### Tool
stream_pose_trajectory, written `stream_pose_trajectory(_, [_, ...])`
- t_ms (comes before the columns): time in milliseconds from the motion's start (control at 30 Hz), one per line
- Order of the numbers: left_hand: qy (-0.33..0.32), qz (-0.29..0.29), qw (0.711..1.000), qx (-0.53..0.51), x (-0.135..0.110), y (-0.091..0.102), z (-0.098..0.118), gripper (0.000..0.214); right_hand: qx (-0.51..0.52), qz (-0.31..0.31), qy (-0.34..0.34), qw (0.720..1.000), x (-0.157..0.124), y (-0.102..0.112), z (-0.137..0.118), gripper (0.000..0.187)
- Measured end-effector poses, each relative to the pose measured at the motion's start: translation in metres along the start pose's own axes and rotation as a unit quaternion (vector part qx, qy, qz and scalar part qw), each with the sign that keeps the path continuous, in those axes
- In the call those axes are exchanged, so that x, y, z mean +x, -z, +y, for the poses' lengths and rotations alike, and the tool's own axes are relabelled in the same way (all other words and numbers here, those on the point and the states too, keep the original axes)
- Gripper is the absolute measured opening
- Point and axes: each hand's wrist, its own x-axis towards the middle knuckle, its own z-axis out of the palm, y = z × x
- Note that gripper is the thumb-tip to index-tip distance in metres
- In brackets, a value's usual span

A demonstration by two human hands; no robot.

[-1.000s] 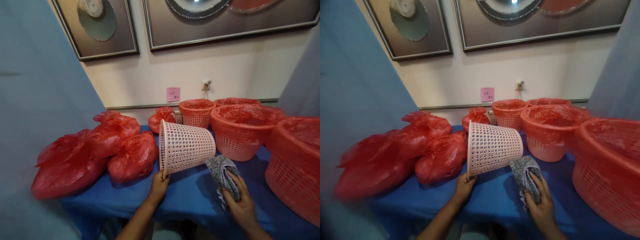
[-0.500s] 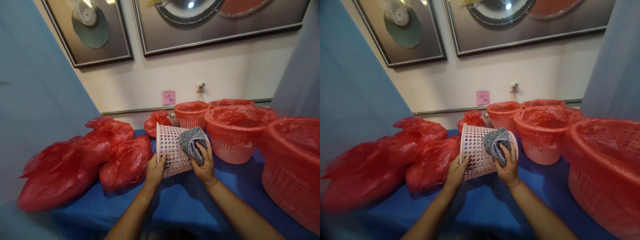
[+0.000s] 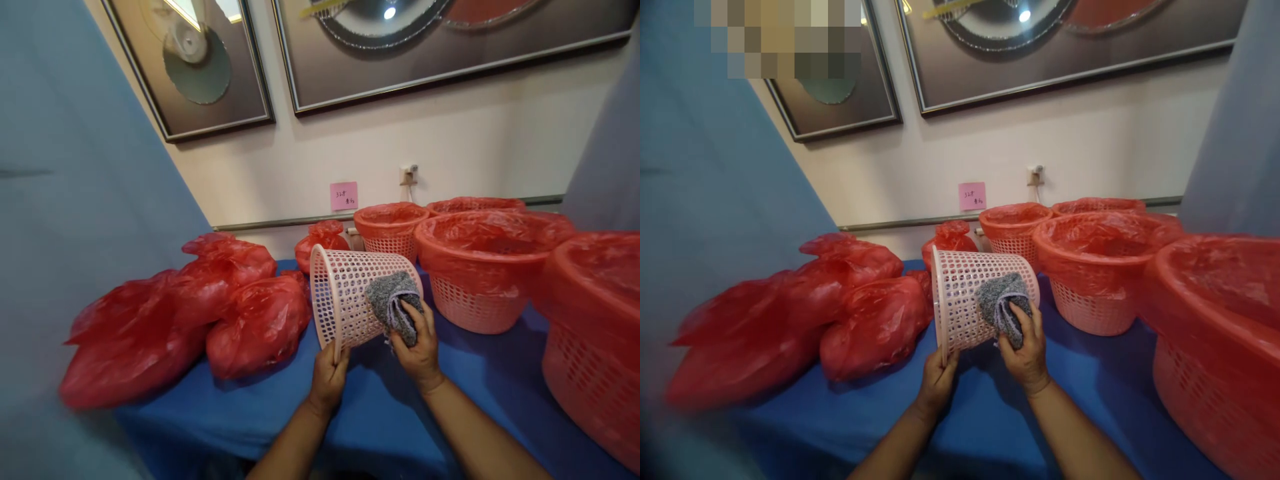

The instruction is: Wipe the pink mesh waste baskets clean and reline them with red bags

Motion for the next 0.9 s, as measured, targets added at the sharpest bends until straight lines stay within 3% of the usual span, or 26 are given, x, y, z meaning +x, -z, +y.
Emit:
stream_pose_trajectory(167, [-0.02, -0.017, 0.999, 0.026, 0.001, 0.002, 0.002, 0.039, 0.009, -0.006, -0.008, 1.0, -0.004, -0.001, 0.002, 0.048])
stream_pose_trajectory(300, [-0.022, -0.009, 1.0, 0.013, -0.011, 0.006, 0.007, 0.036, 0.018, -0.008, -0.006, 1.0, -0.007, -0.002, 0.003, 0.049])
stream_pose_trajectory(400, [-0.036, 0.067, 0.996, -0.038, -0.017, 0.019, 0.022, 0.046, 0.02, -0.015, -0.009, 1.0, -0.009, -0.003, 0.003, 0.049])
stream_pose_trajectory(467, [-0.055, 0.153, 0.984, -0.07, -0.003, 0.034, 0.041, 0.045, 0.02, -0.021, -0.011, 0.999, -0.011, -0.004, 0.001, 0.049])
stream_pose_trajectory(533, [-0.105, 0.235, 0.963, -0.08, 0.035, 0.051, 0.066, 0.043, 0.018, -0.027, -0.009, 0.999, -0.013, -0.004, -0.001, 0.049])
stream_pose_trajectory(633, [-0.166, 0.267, 0.949, -0.004, 0.131, 0.07, 0.1, 0.04, 0.015, -0.035, 0.0, 0.999, -0.016, -0.003, -0.003, 0.052])
stream_pose_trajectory(700, [-0.18, 0.223, 0.954, 0.086, 0.206, 0.073, 0.109, 0.036, 0.013, -0.049, 0.011, 0.999, -0.019, -0.002, -0.002, 0.055])
stream_pose_trajectory(767, [-0.162, 0.12, 0.947, 0.249, 0.276, 0.071, 0.104, 0.038, 0.006, -0.064, 0.03, 0.997, -0.022, -0.002, 0.002, 0.057])
stream_pose_trajectory(800, [-0.126, 0.076, 0.935, 0.322, 0.306, 0.068, 0.097, 0.047, 0.0, -0.069, 0.037, 0.997, -0.023, -0.002, 0.005, 0.057])
stream_pose_trajectory(900, [-0.068, 0.027, 0.927, 0.367, 0.374, 0.062, 0.06, 0.087, -0.013, -0.066, 0.011, 0.998, -0.025, -0.003, 0.011, 0.049])
